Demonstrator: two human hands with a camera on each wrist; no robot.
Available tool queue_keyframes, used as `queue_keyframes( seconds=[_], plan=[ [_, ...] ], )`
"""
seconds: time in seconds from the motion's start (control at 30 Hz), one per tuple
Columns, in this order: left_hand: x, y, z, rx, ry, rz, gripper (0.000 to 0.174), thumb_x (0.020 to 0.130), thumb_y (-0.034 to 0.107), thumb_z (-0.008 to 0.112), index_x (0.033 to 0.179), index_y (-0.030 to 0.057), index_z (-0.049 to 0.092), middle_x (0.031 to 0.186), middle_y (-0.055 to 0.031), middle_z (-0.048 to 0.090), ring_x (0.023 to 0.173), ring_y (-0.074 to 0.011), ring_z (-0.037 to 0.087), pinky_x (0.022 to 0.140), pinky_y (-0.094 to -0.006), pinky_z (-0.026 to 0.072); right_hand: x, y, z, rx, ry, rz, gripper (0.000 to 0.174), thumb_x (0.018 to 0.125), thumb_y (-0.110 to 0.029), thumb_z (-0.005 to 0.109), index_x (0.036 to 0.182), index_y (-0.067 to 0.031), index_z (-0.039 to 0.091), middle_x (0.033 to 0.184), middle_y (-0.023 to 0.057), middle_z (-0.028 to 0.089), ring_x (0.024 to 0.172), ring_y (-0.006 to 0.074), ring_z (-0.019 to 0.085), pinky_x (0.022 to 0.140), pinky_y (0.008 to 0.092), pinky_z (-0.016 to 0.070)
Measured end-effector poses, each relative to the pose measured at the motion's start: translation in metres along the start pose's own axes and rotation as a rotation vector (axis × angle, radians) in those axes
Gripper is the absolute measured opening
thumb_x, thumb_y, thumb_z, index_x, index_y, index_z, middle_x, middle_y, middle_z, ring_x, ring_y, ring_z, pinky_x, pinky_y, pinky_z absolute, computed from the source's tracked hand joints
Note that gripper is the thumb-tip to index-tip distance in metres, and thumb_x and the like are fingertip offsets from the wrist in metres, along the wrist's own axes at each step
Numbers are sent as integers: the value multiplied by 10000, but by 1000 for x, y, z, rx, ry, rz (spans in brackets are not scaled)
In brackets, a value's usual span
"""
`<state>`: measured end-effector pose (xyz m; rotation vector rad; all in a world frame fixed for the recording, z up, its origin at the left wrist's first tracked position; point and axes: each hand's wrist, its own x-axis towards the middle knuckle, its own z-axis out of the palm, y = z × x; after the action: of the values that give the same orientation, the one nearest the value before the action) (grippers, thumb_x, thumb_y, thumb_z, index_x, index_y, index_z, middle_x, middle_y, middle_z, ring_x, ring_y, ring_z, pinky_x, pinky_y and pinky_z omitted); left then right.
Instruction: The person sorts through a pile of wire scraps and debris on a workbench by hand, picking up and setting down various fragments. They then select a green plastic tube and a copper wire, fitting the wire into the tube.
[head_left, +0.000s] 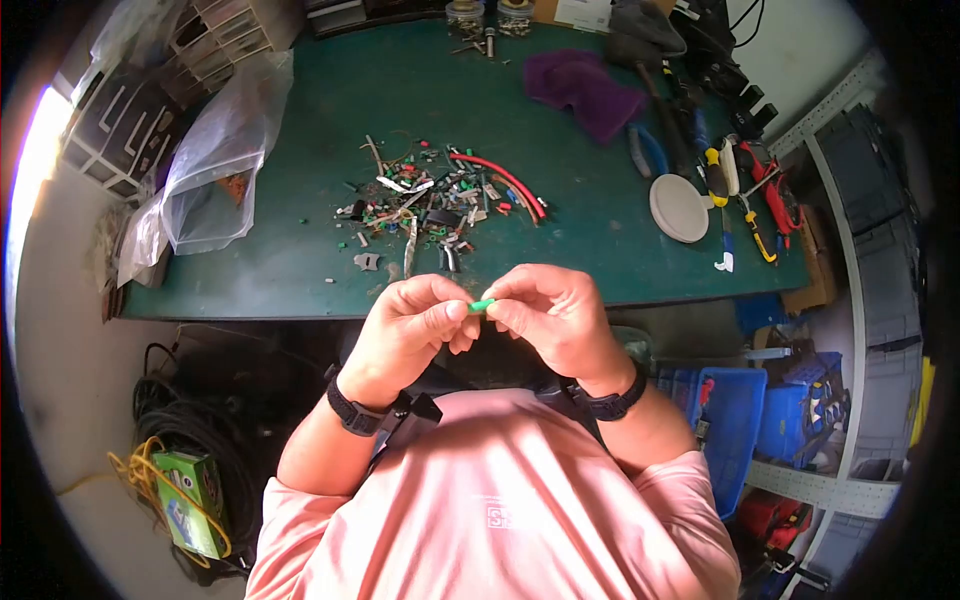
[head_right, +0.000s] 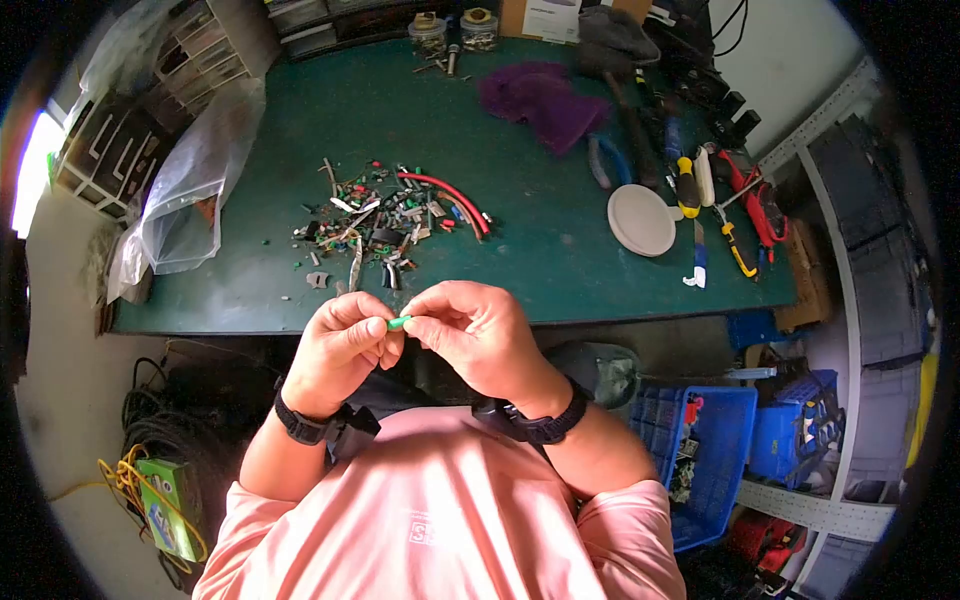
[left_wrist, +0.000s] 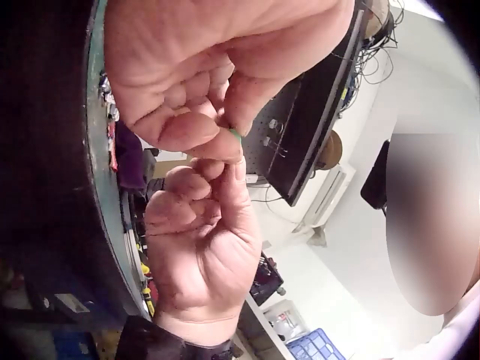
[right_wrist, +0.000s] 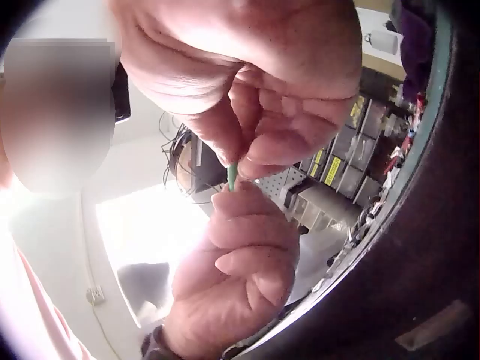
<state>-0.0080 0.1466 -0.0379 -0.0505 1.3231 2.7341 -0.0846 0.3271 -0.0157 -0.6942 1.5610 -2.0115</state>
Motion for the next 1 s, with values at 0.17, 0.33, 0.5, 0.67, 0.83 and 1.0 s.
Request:
queue_keyframes(
  seconds=[0.17, 0.33, 0.5, 0.67, 0.83, 1.0],
  plan=[
    [-1, 5, 18, 529, 213, 174, 88, 899, 44, 659, 965, -12, 640, 822, -43, 657, 731, -93, 605, 667, -226, 488, 3, 13, -1, -459, 78, -364, 46, 856, 11, 677, 901, 2, 671, 808, 55, 630, 681, 97, 580, 589, 234, 453],
    [-6, 4, 15, 795, 286, 307, 97, 806, -94, 674, 865, -20, 654, 795, -27, 636, 723, -71, 573, 658, -216, 455, 4, 14, 0, -461, 47, -378, 132, 812, -21, 708, 930, 3, 653, 791, 90, 604, 658, 186, 592, 578, 295, 466],
    [-12, 11, -10, 982, 402, 382, 121, 764, -120, 661, 840, -28, 639, 785, -34, 586, 738, -106, 537, 673, -227, 424, -6, -16, -39, -743, 92, -378, 171, 802, -73, 710, 947, -10, 647, 809, 125, 618, 698, 254, 632, 633, 364, 503],
    [-17, 19, -41, 1018, 484, 426, 126, 776, -119, 654, 856, -24, 627, 813, -21, 575, 727, -96, 513, 653, -217, 397, -27, -55, -127, -1105, 524, -222, 147, 796, -126, 702, 902, -25, 688, 848, 166, 678, 754, 277, 676, 655, 357, 528],
    [-24, 27, -35, 1326, 585, 504, 116, 746, -95, 676, 840, -41, 636, 749, -79, 560, 661, -153, 524, 610, -262, 427, -37, -67, -236, -1409, 737, 246, 300, 806, -272, 706, 927, 1, 674, 801, 184, 676, 754, 332, 667, 659, 429, 499],
    [-50, 45, -62, 1281, 696, 531, 160, 767, -91, 667, 910, -19, 669, 818, -54, 607, 682, -118, 525, 638, -238, 433, -38, -47, -285, -1551, 716, 341, 295, 801, -217, 695, 1005, -4, 669, 839, 175, 678, 808, 331, 668, 734, 407, 515]
  ],
)
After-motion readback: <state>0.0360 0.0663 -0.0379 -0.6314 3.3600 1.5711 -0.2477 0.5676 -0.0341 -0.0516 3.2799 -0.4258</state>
